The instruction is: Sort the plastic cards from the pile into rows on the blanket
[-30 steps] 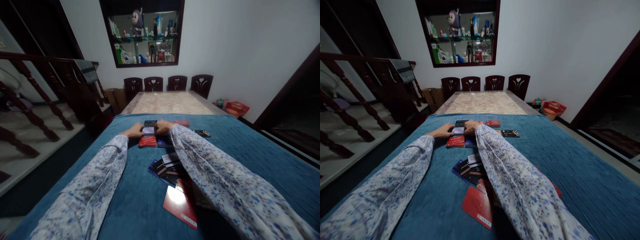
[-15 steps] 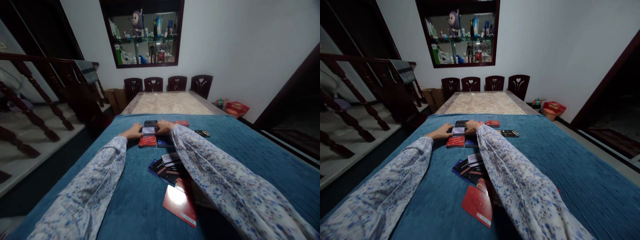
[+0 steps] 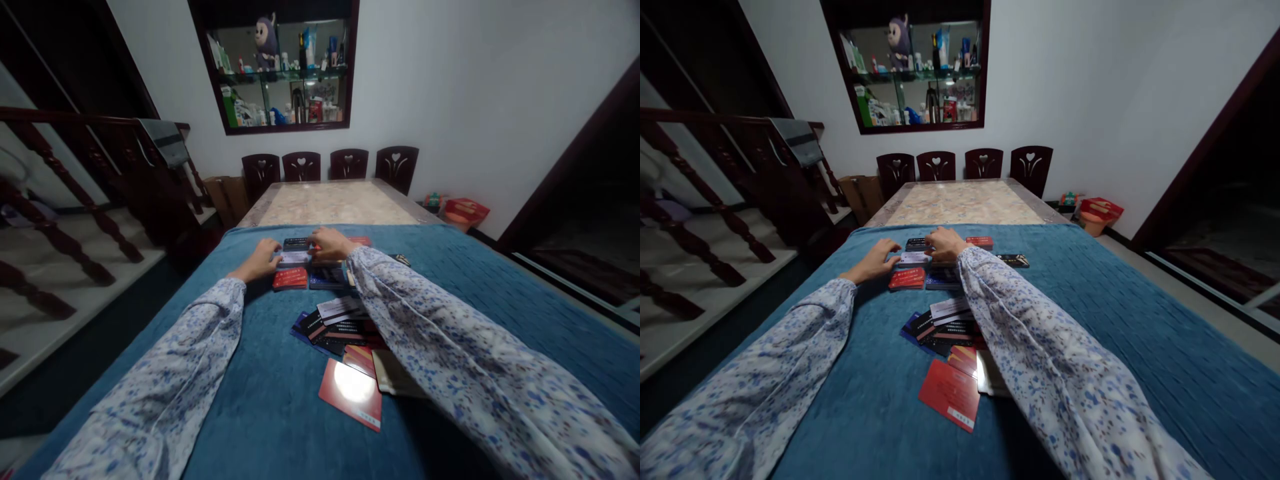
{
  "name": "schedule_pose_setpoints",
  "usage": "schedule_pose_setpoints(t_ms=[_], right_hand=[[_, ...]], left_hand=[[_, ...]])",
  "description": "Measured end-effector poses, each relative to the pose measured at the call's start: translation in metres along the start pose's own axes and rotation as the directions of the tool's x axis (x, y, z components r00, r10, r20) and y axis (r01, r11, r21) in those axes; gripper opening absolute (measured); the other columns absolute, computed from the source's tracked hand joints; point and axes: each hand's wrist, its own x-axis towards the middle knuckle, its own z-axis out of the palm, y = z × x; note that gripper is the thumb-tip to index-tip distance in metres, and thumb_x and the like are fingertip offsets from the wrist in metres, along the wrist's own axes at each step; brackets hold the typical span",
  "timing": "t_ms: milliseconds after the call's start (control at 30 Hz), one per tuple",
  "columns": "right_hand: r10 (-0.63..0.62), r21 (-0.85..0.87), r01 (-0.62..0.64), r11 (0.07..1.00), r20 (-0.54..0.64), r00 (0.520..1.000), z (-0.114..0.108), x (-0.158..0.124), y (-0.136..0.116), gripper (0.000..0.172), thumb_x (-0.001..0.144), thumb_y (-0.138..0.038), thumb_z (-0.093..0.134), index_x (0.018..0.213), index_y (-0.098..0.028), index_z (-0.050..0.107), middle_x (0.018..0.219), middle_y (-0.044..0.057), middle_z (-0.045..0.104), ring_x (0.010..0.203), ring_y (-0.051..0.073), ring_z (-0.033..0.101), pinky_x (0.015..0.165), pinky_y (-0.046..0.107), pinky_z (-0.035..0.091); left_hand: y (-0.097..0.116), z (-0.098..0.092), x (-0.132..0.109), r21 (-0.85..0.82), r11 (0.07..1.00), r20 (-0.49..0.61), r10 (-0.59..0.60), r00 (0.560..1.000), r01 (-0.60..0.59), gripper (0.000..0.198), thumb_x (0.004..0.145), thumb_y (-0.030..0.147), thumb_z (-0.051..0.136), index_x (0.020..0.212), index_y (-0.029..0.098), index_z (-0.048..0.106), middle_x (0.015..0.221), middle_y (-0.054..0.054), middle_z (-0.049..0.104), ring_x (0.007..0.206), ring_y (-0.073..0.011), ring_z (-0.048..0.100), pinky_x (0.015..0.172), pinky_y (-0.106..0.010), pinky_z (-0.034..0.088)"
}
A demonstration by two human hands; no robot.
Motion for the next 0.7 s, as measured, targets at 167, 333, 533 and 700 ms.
schedule_pose_setpoints(t_ms=[167, 333, 533, 700], right_hand=[[0.015, -0.009, -0.016, 1.0, -0.082, 0.997, -0.003, -0.018, -0.006, 0.029, 0.099, -0.029, 0.053, 0.118, -0.017, 0.073, 0.12, 0.013, 0.072, 0.109, 0.024, 0.063, 0.079, 0.028, 0.04], [-0.004, -0.025, 0.0, 1.0, -0.138, 0.99, -0.002, -0.037, -0.009, 0.032, 0.104, -0.029, 0.044, 0.114, -0.016, 0.072, 0.116, 0.014, 0.073, 0.103, 0.023, 0.065, 0.076, 0.029, 0.037], [-0.014, -0.039, 0.008, 0.999, -0.156, 0.988, 0.0, -0.063, -0.011, 0.032, 0.105, -0.026, 0.042, 0.109, -0.015, 0.071, 0.108, 0.015, 0.074, 0.095, 0.023, 0.064, 0.073, 0.032, 0.033], [-0.021, 0.001, 0.022, 1.0, -0.214, 0.977, 0.008, -0.083, -0.013, 0.029, 0.103, -0.024, 0.045, 0.102, -0.014, 0.072, 0.102, 0.015, 0.073, 0.091, 0.022, 0.062, 0.074, 0.032, 0.033]], left_hand=[[0.016, -0.003, -0.009, 0.001, 0.998, -0.042, 0.056, 0.998, -0.056, 0.011, 0.087, 0.024, 0.055, 0.094, 0.018, 0.062, 0.1, -0.009, 0.063, 0.101, -0.0256, 0.056, 0.098, -0.041, 0.047], [0.035, 0.0, -0.019, 0.004, 0.993, -0.103, 0.121, 0.987, -0.122, 0.008, 0.089, 0.021, 0.055, 0.081, 0.02, 0.056, 0.088, -0.007, 0.06, 0.09, -0.024, 0.054, 0.088, -0.04, 0.047], [0.065, 0.004, -0.031, 0.086, 0.981, -0.133, 0.183, 0.974, -0.172, 0.017, 0.095, 0.023, 0.048, 0.079, 0.02, 0.054, 0.084, -0.008, 0.06, 0.084, -0.0239, 0.052, 0.081, -0.039, 0.045], [0.092, 0.006, -0.041, 0.137, 0.971, -0.126, 0.213, 0.969, -0.196, 0.015, 0.097, 0.022, 0.048, 0.083, 0.02, 0.055, 0.09, -0.009, 0.063, 0.089, -0.0247, 0.055, 0.08, -0.039, 0.042]])
